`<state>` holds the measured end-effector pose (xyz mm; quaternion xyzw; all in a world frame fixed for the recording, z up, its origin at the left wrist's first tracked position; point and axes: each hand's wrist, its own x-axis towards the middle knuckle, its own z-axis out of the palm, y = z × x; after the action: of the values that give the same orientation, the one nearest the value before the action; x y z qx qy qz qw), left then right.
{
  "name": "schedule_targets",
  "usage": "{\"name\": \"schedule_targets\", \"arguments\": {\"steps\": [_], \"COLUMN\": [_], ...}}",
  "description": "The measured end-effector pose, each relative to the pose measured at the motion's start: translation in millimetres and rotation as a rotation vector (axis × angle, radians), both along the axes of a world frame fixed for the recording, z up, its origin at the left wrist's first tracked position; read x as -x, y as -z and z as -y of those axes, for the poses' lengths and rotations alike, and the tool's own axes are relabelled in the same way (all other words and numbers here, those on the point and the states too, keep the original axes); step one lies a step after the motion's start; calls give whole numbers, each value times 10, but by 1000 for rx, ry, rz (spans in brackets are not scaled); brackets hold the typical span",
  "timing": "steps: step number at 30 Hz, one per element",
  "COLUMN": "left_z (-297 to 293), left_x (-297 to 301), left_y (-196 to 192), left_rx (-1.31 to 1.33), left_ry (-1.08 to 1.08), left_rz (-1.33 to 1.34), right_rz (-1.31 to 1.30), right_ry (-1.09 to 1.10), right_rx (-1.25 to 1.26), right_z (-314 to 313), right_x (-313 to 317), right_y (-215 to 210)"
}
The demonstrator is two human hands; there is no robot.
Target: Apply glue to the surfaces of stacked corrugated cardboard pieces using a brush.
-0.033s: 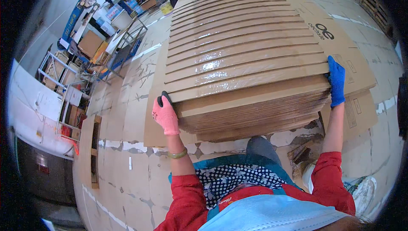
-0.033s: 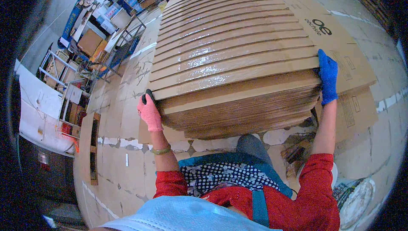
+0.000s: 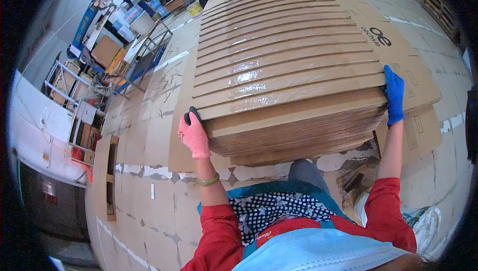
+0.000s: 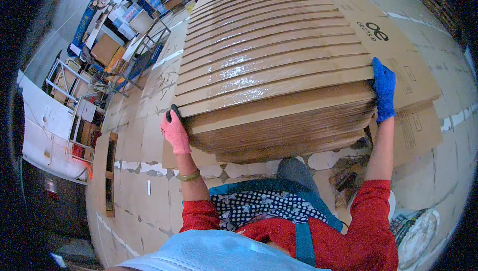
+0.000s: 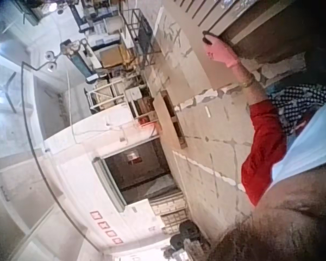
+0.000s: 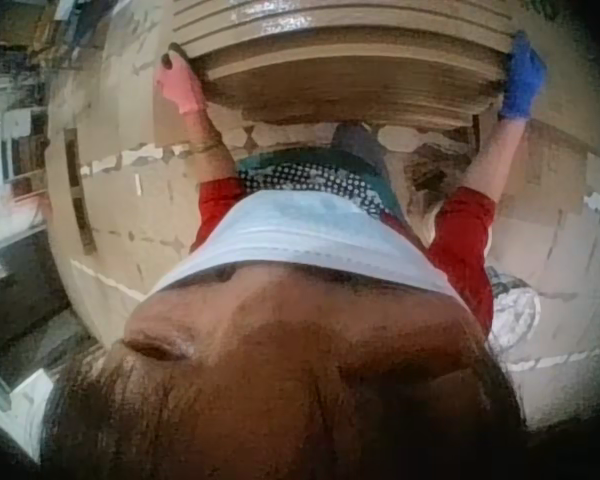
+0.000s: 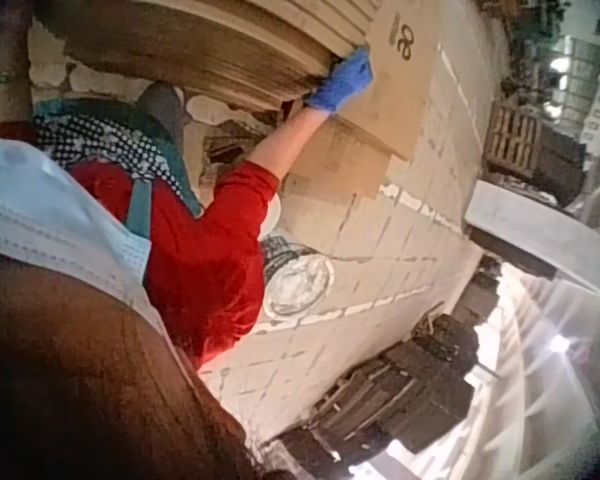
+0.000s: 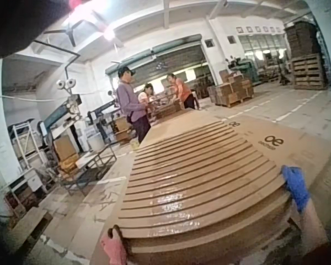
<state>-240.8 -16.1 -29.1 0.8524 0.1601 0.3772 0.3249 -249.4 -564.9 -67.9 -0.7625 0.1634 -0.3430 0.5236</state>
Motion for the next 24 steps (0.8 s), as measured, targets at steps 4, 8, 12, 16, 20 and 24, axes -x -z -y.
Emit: {"name": "schedule_targets", "arguments": {"steps": [4,8,12,16,20,24], "left_z": [-13,-21,54,-69,-61,-19], "left_x": [-14,-18,-10,-51,-68,21], "left_y": [22,23,-25,80,88,6], "left_rx": [-25,-27,16,48,-17,86], "left_ry": [-45,-43,0,24,-38,14], "left_rz": [14,0,-12,41,85,-13], "right_rz": [9,50,8,-39,31,71], "right_ry": [0,16,21,-5,20,27], "right_rx": [-17,-47,-69,-151,-94,-29], "right_z": [-5,-56,-28,-65,-40,7], "right_x": [-19,-21,-11,-22,-24,-69], "right_y": [8,-11,-31,-51,-7,88]}}
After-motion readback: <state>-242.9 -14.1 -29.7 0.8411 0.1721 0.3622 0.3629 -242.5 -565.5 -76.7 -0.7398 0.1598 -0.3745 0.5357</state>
